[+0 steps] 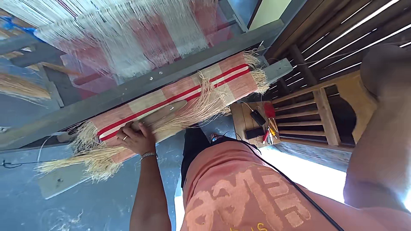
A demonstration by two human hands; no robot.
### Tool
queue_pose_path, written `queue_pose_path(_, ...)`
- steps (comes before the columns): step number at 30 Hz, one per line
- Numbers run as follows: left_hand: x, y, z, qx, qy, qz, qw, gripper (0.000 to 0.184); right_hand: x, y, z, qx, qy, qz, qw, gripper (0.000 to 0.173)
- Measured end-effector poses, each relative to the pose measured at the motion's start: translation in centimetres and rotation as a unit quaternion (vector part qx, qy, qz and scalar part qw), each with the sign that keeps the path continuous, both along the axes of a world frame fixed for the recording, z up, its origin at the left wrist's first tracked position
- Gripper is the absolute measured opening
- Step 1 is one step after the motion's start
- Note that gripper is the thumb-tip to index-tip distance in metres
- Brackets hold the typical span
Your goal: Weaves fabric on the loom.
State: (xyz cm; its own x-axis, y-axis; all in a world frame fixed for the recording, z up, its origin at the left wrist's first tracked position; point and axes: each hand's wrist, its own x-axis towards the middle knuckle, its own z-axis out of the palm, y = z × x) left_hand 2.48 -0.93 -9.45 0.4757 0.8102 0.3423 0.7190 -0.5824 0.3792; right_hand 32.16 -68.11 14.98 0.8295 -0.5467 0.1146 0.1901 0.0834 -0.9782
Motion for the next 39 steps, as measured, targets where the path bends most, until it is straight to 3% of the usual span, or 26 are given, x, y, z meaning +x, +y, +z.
queue_pose_path(2, -0.3, 0.1, 0.3, -0.004, -0.023, -0.010, 1.000, 0.065, -3.7, 7.2, 0.8, -0.193, 0.126, 0.137, 0.963, 0.031)
queue_pose_path(4, -0.6, -0.3, 0.8, 0.002, -0.033, -0.002, 0.999, 0.072, -5.7, 11.3, -0.1, -0.400, 0.170, 0.325, 0.840, 0.031)
queue_pose_path(6, -0.8, -1.5, 2.2, 0.008, -0.052, -0.010, 0.999, 0.074, -7.0, 15.5, -1.5, -0.490, 0.176, 0.452, 0.724, 0.034)
queue_pose_path(7, -0.6, -2.5, 3.2, 0.006, -0.069, -0.029, 0.997, 0.072, -7.6, 17.5, -2.5, -0.503, 0.163, 0.484, 0.698, 0.036)
queue_pose_path(9, -0.1, -5.1, 5.0, -0.027, -0.117, -0.101, 0.988, 0.063, -9.1, 21.1, -4.3, -0.504, 0.112, 0.517, 0.683, 0.039)
queue_pose_path(13, 1.0, -11.7, 6.7, -0.205, -0.162, -0.265, 0.928, 0.044, -12.4, 26.6, -7.2, -0.476, -0.028, 0.544, 0.690, 0.037)
queue_pose_path(15, 1.6, -14.6, 6.8, -0.302, -0.160, -0.325, 0.882, 0.037, -13.8, 28.2, -8.4, -0.456, -0.083, 0.544, 0.700, 0.034)
queue_pose_path(18, 2.7, -17.0, 8.3, -0.481, -0.120, -0.388, 0.777, 0.060, -15.7, 29.7, -9.6, -0.430, -0.118, 0.549, 0.707, 0.035)
queue_pose_path(22, 4.4, -18.5, 12.2, -0.700, -0.177, -0.383, 0.576, 0.089, -16.9, 30.3, -9.8, -0.430, -0.116, 0.589, 0.674, 0.039)
queue_pose_path(24, 4.8, -18.3, 14.5, -0.736, -0.249, -0.376, 0.505, 0.084, -16.8, 30.0, -10.1, -0.451, -0.100, 0.617, 0.637, 0.042)
queue_pose_path(25, 4.7, -17.9, 15.8, -0.734, -0.284, -0.370, 0.494, 0.069, -16.6, 29.7, -10.3, -0.465, -0.078, 0.628, 0.619, 0.044)
queue_pose_path(28, 4.1, -16.1, 19.1, -0.672, -0.354, -0.363, 0.539, 0.034, -15.9, 28.3, -10.7, -0.498, -0.013, 0.635, 0.590, 0.050)
queue_pose_path(31, 3.3, -14.0, 19.3, -0.608, -0.380, -0.347, 0.605, 0.031, -15.6, 27.2, -11.2, -0.502, 0.011, 0.635, 0.587, 0.053)
queue_pose_path(35, 2.8, -13.0, 17.9, -0.617, -0.398, -0.306, 0.606, 0.033, -15.5, 27.2, -11.2, -0.485, 0.027, 0.666, 0.566, 0.053)
queue_pose_path(39, 2.3, -12.8, 17.1, -0.626, -0.412, -0.284, 0.598, 0.031, -15.4, 27.7, -11.3, -0.440, 0.019, 0.692, 0.572, 0.058)
